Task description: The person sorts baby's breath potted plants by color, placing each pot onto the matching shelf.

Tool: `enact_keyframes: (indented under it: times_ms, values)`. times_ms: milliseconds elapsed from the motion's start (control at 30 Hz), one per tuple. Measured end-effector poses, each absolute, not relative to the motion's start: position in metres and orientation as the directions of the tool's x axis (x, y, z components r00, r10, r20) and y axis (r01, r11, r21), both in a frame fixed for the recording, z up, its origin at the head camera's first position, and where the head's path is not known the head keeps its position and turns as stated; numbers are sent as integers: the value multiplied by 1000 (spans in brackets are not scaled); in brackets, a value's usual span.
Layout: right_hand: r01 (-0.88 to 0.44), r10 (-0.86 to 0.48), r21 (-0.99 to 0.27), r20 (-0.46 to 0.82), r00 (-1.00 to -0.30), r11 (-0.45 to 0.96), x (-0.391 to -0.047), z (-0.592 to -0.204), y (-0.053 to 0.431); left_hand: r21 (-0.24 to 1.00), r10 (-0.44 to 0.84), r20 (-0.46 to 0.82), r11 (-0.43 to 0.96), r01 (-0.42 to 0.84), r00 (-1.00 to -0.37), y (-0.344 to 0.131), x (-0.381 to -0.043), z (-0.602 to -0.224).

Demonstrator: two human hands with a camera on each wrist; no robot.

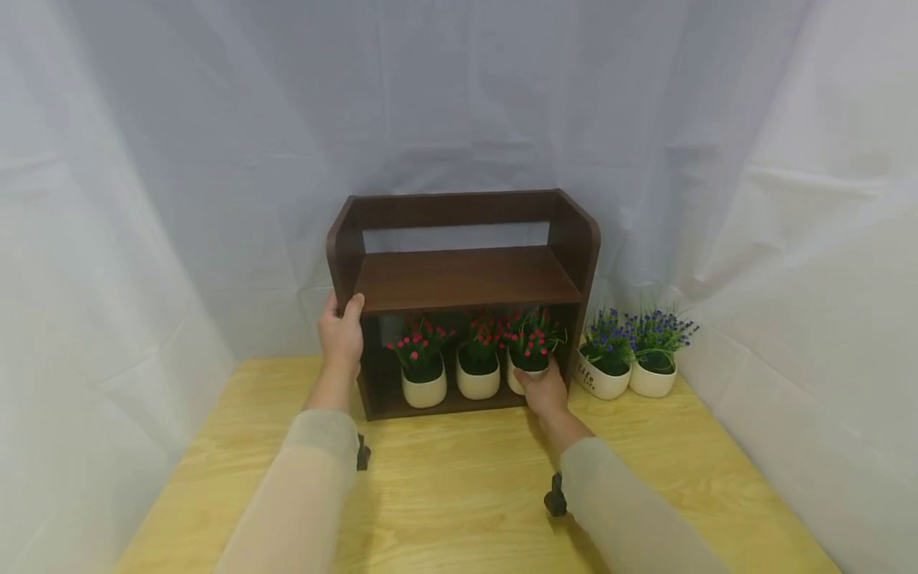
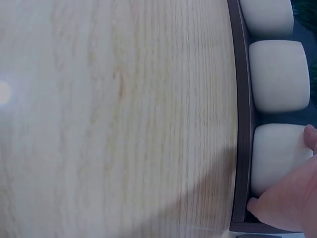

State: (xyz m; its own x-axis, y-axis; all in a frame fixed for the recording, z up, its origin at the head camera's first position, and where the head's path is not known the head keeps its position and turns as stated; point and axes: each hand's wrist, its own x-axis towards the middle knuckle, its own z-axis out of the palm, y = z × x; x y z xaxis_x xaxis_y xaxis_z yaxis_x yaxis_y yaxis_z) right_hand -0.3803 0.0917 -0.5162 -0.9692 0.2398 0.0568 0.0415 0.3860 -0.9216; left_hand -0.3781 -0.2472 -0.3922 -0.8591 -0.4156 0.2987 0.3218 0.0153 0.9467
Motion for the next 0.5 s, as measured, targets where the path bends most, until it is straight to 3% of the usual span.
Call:
enact_keyframes:
  times_ms: [500]
  values:
    - [85,320,-933,34,-947,351,-382,-519,86,934,-428,330,21,355,-842,-245,-376,-391]
